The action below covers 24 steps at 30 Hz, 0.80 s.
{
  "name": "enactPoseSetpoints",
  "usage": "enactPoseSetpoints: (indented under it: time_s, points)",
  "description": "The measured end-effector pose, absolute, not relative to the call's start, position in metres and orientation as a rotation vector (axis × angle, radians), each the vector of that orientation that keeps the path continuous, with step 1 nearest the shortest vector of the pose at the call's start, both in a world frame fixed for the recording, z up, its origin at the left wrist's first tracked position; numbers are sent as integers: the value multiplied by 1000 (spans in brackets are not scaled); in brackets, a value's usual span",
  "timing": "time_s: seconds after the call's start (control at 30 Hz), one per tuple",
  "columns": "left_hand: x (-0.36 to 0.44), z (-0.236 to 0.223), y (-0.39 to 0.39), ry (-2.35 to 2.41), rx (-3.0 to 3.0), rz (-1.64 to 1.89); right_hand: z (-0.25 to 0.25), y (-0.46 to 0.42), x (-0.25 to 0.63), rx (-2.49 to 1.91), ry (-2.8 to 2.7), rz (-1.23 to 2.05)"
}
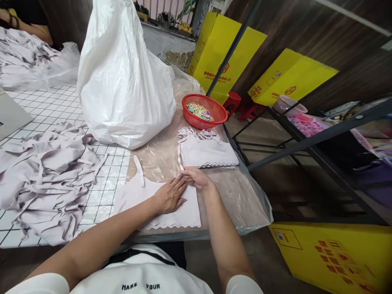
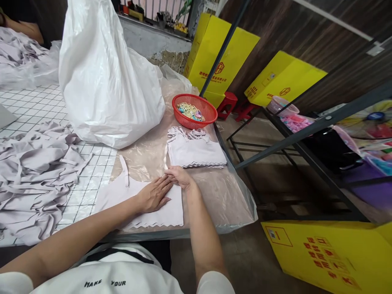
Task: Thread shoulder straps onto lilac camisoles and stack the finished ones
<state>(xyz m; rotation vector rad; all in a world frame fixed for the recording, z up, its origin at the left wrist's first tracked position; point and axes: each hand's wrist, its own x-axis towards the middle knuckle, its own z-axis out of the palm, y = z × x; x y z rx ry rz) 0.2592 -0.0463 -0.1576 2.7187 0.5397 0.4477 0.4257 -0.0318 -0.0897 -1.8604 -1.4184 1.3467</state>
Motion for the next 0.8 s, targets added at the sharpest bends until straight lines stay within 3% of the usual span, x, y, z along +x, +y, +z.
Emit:
enactPoseSetpoints:
  time_s: [0.2, 0.43, 0.63, 0.8]
  points:
    - [260, -158, -45, 531, 2696, 414, -39, -86, 430, -1238, -1657, 1704]
    - [257, -153, -44, 539, 2677, 345, -18, -158, 424, -1361, -1895, 1925]
    - [255, -152, -44, 519, 2663, 379, -52, -137, 433, -1836, -1447, 1447]
    - [253, -153, -41, 474, 2681, 390, -97, -106, 418, -1903, -1261, 1455]
